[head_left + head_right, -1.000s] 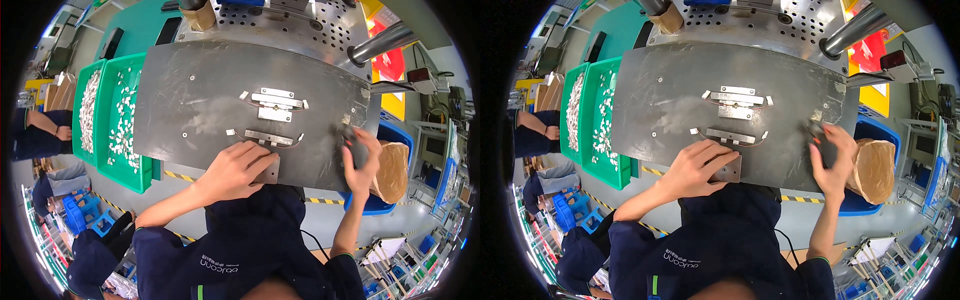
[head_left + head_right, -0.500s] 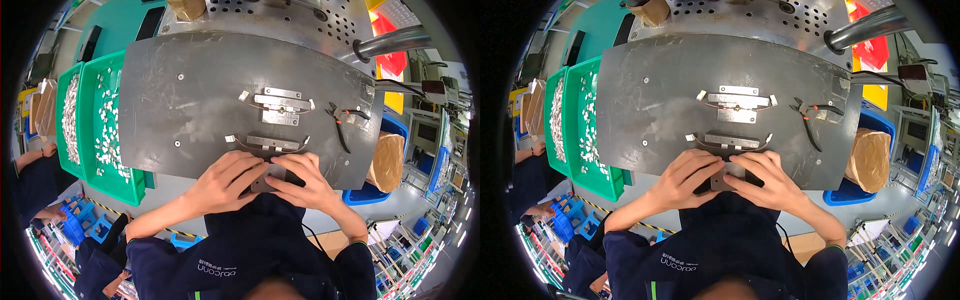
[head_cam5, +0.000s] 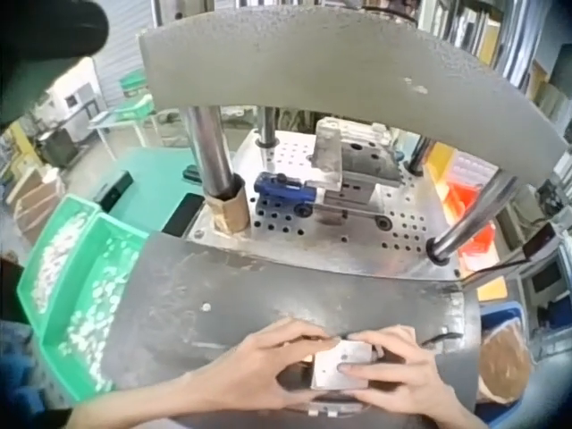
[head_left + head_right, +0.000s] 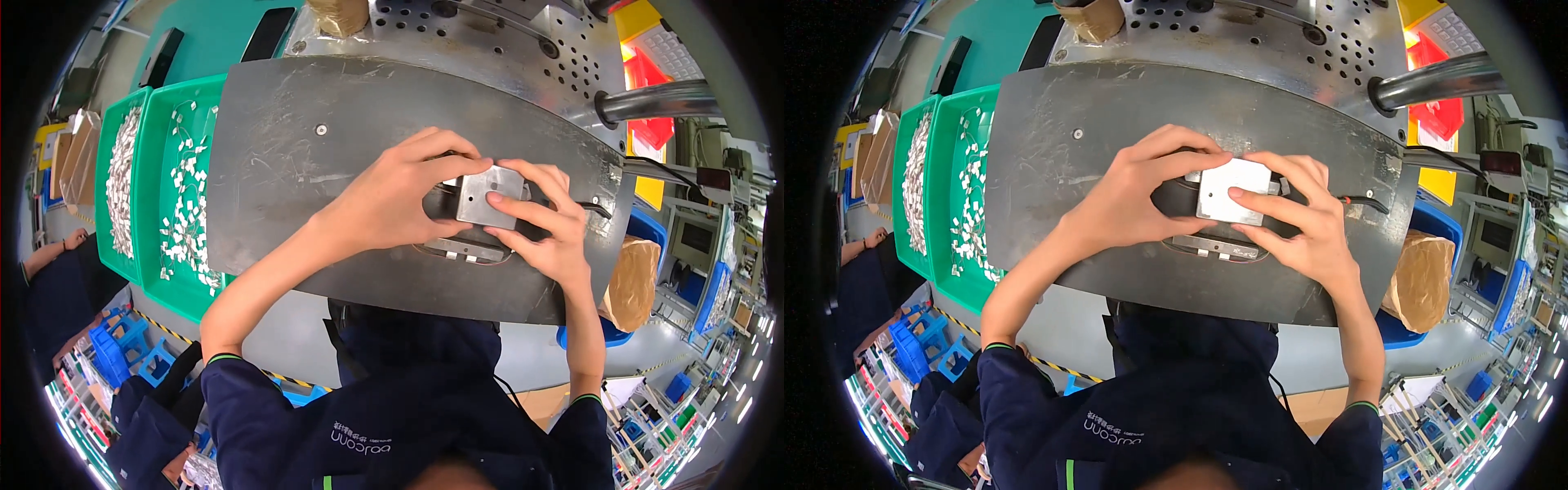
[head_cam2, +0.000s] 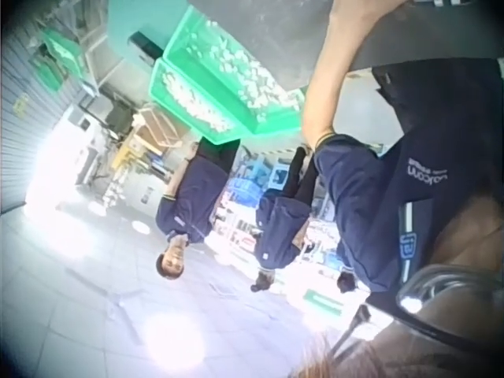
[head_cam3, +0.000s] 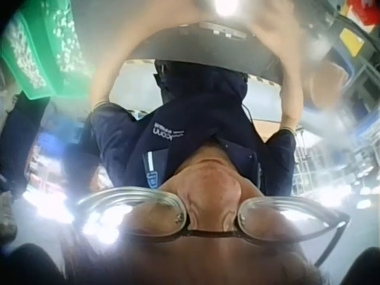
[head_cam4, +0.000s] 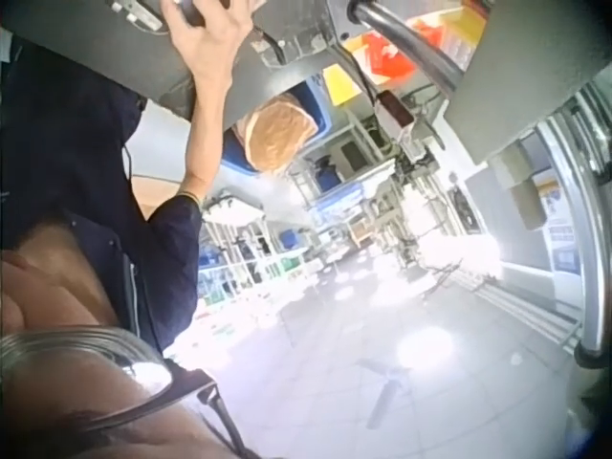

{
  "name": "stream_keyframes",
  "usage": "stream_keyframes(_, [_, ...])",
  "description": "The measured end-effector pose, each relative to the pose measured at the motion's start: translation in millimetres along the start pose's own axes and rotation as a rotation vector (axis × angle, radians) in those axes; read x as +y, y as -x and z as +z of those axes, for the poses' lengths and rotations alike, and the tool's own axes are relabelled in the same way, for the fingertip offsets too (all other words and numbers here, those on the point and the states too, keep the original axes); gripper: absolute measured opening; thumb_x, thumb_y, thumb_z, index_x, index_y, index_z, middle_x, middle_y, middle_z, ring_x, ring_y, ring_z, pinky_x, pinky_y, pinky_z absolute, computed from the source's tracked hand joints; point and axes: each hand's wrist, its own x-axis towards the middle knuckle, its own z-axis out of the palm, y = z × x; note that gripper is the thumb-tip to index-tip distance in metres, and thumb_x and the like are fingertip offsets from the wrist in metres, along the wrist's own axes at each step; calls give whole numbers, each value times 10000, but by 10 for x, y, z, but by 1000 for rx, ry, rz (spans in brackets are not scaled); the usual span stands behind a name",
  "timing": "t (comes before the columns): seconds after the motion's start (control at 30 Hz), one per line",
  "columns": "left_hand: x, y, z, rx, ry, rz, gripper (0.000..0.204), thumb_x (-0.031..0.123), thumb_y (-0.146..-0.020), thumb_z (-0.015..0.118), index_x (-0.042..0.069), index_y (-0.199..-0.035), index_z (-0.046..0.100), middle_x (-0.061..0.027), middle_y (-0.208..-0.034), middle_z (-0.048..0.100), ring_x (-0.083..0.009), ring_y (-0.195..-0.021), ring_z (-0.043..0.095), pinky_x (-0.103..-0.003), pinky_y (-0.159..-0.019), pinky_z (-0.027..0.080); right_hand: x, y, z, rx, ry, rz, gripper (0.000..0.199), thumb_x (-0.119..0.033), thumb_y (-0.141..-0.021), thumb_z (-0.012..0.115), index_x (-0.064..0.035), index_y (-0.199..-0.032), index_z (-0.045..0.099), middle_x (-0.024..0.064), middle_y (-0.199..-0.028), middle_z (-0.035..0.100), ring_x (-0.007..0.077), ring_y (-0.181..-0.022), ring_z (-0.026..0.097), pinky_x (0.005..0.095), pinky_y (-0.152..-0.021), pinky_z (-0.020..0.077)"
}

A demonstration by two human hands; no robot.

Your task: The person assembles electronic components and metal parts with a wire harness at a workstation, using a press machine and pliers.

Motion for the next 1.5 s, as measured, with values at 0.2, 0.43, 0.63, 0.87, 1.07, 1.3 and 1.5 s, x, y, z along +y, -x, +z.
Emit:
stream_keyframes(0.2, [-29,39,18,-1,-71,-22,680,87,-671,924,93,-1314,702,-82,-1258,668,-293,-1176,642,-429,-1053,531,-17,10,68,43,22,13,593,-164,-682,913,-140,-1254,759,129,-1377,658,322,-1219,626,442,-1057,424])
stream_keyframes(0.43, [-166,122,110,-12,-55,33,782,54,-637,890,164,-1379,671,-119,-1222,637,-349,-1171,619,-448,-1034,543,103,86,120,49,-100,84,677,-82,-679,901,-58,-1317,674,169,-1280,676,357,-1234,624,470,-1045,433])
stream_keyframes(0.63, [-14,-643,-236,23,-120,235,626,130,-648,927,99,-1250,757,-115,-1168,708,-335,-1131,667,-499,-1113,498,262,-265,-266,210,-75,24,646,-166,-653,959,-51,-1241,719,162,-1267,706,340,-1218,650,453,-1034,480])
stream_keyframes(0.87, [-443,-2355,-848,-290,-285,-105,725,502,-795,879,82,-1351,681,-98,-1319,704,-245,-1201,640,-373,-1040,498,1045,-1564,-936,370,-18,323,605,-299,-777,926,-16,-1263,704,110,-1250,722,245,-1155,658,347,-1012,502])
stream_keyframes(1.07, [-755,-2397,-851,-88,-195,0,608,505,-856,843,115,-1307,724,-102,-1259,726,-251,-1169,649,-373,-1037,489,1316,-1704,-934,265,-54,206,511,-312,-807,918,-24,-1191,741,94,-1177,752,227,-1111,672,366,-1031,486])
stream_keyframes(1.3, [-602,-1744,-668,300,-206,211,264,271,-907,762,63,-1064,724,-34,-829,677,-198,-784,635,-355,-761,529,1088,-1617,-797,446,203,330,518,-384,-828,889,-30,-1177,743,132,-1238,730,303,-1156,665,413,-1046,478])
stream_keyframes(1.5, [-816,-861,-438,-224,221,-183,152,80,-882,728,48,-1031,732,30,-692,616,-57,-622,523,-254,-612,460,1084,-1738,-601,375,66,409,553,-362,-789,914,-42,-1192,713,163,-1210,727,329,-1154,660,447,-1042,476])
